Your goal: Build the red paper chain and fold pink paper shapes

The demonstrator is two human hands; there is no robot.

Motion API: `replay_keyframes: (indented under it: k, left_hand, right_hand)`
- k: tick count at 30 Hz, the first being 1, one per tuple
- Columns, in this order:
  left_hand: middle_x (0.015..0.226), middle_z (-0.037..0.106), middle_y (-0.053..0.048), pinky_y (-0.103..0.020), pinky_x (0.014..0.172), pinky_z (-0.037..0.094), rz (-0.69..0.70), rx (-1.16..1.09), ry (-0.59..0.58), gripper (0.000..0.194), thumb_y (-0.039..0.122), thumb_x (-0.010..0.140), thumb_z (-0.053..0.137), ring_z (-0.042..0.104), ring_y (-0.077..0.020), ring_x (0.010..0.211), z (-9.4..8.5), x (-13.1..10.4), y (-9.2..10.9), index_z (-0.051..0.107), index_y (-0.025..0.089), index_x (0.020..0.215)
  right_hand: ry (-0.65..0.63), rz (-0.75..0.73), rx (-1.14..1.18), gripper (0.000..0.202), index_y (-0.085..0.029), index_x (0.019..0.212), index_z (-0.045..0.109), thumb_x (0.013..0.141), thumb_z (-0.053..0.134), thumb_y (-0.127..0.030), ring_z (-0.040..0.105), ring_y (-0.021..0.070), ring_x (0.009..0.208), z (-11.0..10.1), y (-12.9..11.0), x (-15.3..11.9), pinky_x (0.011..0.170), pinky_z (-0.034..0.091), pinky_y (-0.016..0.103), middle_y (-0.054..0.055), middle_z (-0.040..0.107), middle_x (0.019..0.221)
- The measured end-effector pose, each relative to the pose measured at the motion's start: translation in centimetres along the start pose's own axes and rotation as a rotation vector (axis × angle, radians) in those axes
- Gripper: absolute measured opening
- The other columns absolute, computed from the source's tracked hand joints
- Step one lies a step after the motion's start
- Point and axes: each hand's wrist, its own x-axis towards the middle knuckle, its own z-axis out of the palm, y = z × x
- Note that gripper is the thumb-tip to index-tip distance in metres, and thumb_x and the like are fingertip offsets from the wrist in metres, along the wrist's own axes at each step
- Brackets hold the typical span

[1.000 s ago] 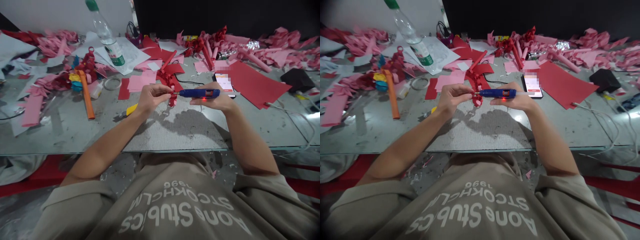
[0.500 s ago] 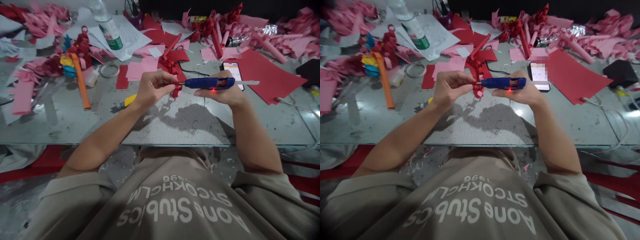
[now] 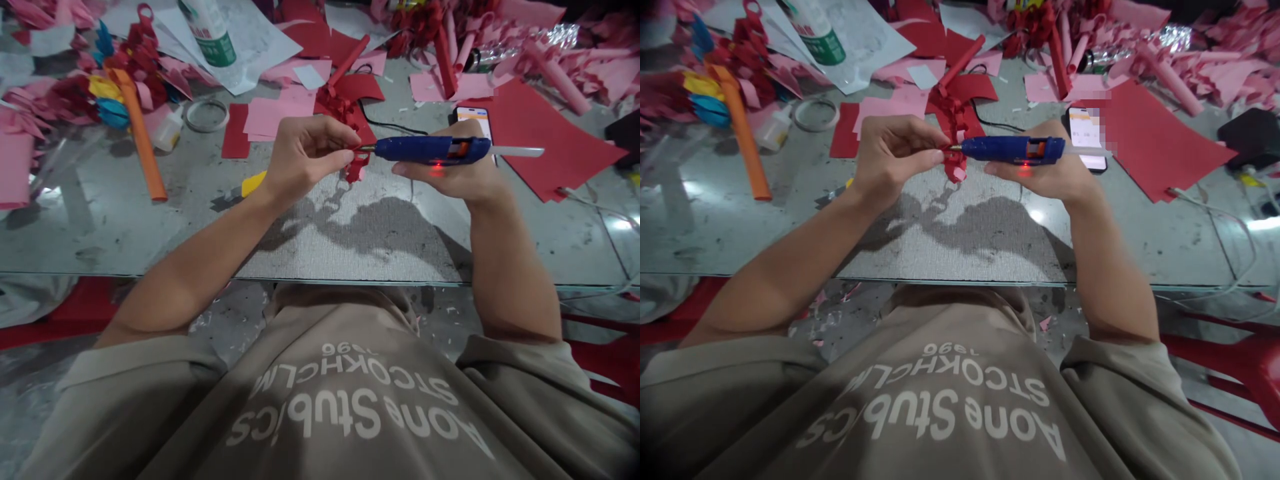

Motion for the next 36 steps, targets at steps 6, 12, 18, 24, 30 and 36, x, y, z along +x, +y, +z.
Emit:
replay_keyframes:
  k: [6,12,18,24,30,36]
  left_hand:
    - [0.090,0.080,-0.004,-0.049,0.082,0.063,0.018,0.047,-0.004,0.025,0.055,0.077,0.097,0.075,-0.0282,0.086,-0.2,0.0,0.1,0.087,0.036,0.091]
    - [0.089,0.081,-0.003,-0.044,0.078,0.061,0.040,0.066,0.001,0.027,0.055,0.077,0.098,0.073,-0.0247,0.082,-0.4,0.1,-0.3,0.088,0.035,0.093]
    - [0.093,0.082,-0.001,-0.041,0.082,0.062,0.037,0.041,-0.013,0.033,0.056,0.078,0.098,0.073,-0.0219,0.085,-0.3,0.1,-0.4,0.087,0.030,0.094]
    - [0.089,0.078,-0.004,-0.046,0.077,0.059,0.020,0.070,0.011,0.026,0.053,0.077,0.097,0.073,-0.0254,0.081,-0.5,0.1,-0.5,0.088,0.034,0.092]
    - [0.091,0.080,0.000,-0.045,0.078,0.059,0.037,0.099,-0.003,0.017,0.052,0.082,0.094,0.071,-0.0252,0.083,-0.6,0.1,-0.6,0.087,0.041,0.093]
    - [0.092,0.081,0.001,-0.044,0.080,0.058,0.018,0.099,0.005,0.017,0.051,0.079,0.096,0.073,-0.0257,0.086,-0.6,0.1,-0.4,0.087,0.040,0.090]
  right_hand:
    - [0.060,-0.094,-0.097,0.064,-0.022,0.057,0.051,0.082,0.091,-0.066,0.022,0.0115,0.061,0.1,0.0,0.1,0.054,0.023,0.034,-0.003,0.032,0.057]
    - [0.066,-0.098,-0.079,0.064,-0.023,0.057,0.048,0.086,0.090,-0.063,0.021,0.0108,0.059,0.2,-0.7,0.0,0.053,0.024,0.034,-0.003,0.032,0.057]
    - [0.086,-0.088,-0.143,0.065,-0.024,0.057,0.048,0.086,0.087,-0.067,0.021,0.0135,0.063,0.2,-0.6,-0.1,0.054,0.025,0.035,-0.003,0.028,0.056]
    - [0.106,-0.121,-0.162,0.063,-0.022,0.056,0.046,0.086,0.089,-0.056,0.022,0.0105,0.061,0.2,-0.3,0.0,0.054,0.021,0.034,-0.004,0.031,0.056]
    - [0.057,-0.150,-0.195,0.060,-0.023,0.058,0.044,0.092,0.084,-0.052,0.025,0.0117,0.061,0.2,-1.3,0.0,0.059,0.023,0.036,-0.003,0.035,0.058]
    - [0.057,-0.147,-0.333,0.071,-0.024,0.057,0.033,0.092,0.084,-0.059,0.021,0.0131,0.062,0.0,-1.5,-0.1,0.060,0.020,0.037,-0.004,0.027,0.059]
